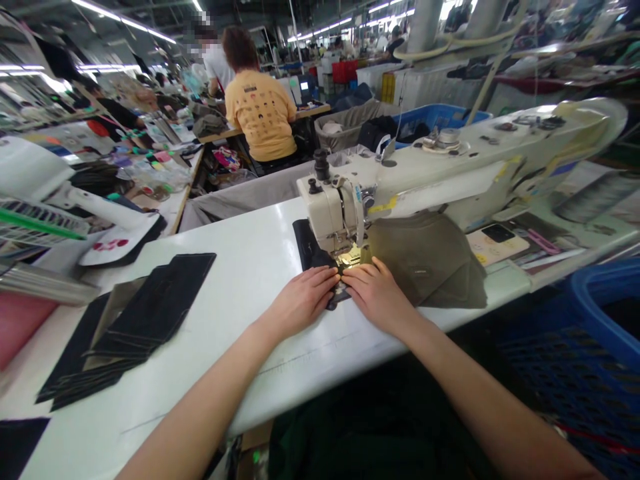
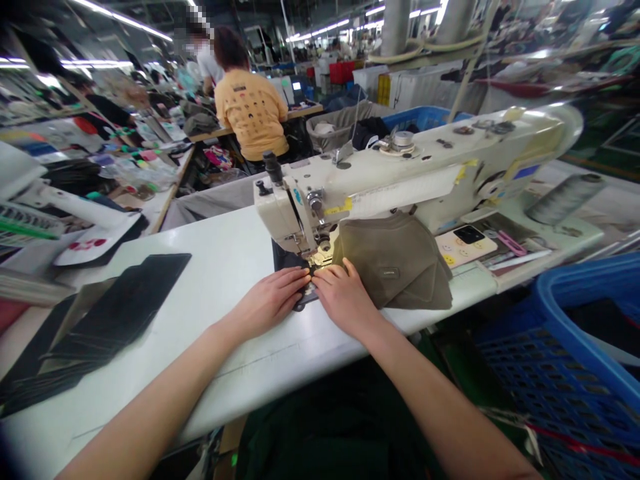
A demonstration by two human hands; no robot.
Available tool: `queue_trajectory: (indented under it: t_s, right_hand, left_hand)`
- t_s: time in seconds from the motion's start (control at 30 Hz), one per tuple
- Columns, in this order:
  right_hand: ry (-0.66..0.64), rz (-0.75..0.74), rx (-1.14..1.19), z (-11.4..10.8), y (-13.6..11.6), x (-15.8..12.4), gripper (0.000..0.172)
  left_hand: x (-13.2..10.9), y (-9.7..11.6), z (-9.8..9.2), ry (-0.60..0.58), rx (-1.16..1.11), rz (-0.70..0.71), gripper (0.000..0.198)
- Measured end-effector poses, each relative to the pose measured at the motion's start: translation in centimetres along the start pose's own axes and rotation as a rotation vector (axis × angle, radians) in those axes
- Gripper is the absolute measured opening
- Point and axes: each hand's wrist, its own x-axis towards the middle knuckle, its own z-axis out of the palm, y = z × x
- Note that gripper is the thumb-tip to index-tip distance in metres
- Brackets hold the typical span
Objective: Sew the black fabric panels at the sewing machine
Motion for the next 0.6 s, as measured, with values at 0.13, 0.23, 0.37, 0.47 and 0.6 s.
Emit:
queue_trajectory:
  t_s: [0.13, 0.23, 0.37, 0.47, 0.6]
  right_hand:
    - [0.001, 0.017, -0.009, 0.1, 0.0, 0.3, 0.024]
    - [0.008, 0.020, -0.009, 0.2, 0.0, 0.1, 0.025]
    - [0.015, 0.023, -0.007, 0.3, 0.0, -0.2, 0.025]
    - [0.025, 0.021, -0.006, 0.3, 0.0, -0.3, 0.025]
    - [0.057, 0.022, 0.015, 0.4, 0.1, -0.5, 0.024]
  left_hand:
    - [0.4, -0.9, 0.2, 0.027, -0.026, -0.038, 0.038]
    - [0.8, -1.7, 0.3, 0.038, -0.026, -0.048, 0.039]
    - [1.3, -2.5, 0.3, 0.054, -0.019, -0.070, 0.040]
    - [1.6, -2.7, 0.2, 0.048, 0.010, -0.108, 0.040]
    - [1.8, -2.2, -0.2, 0.063, 0.040, -0.168, 0.035]
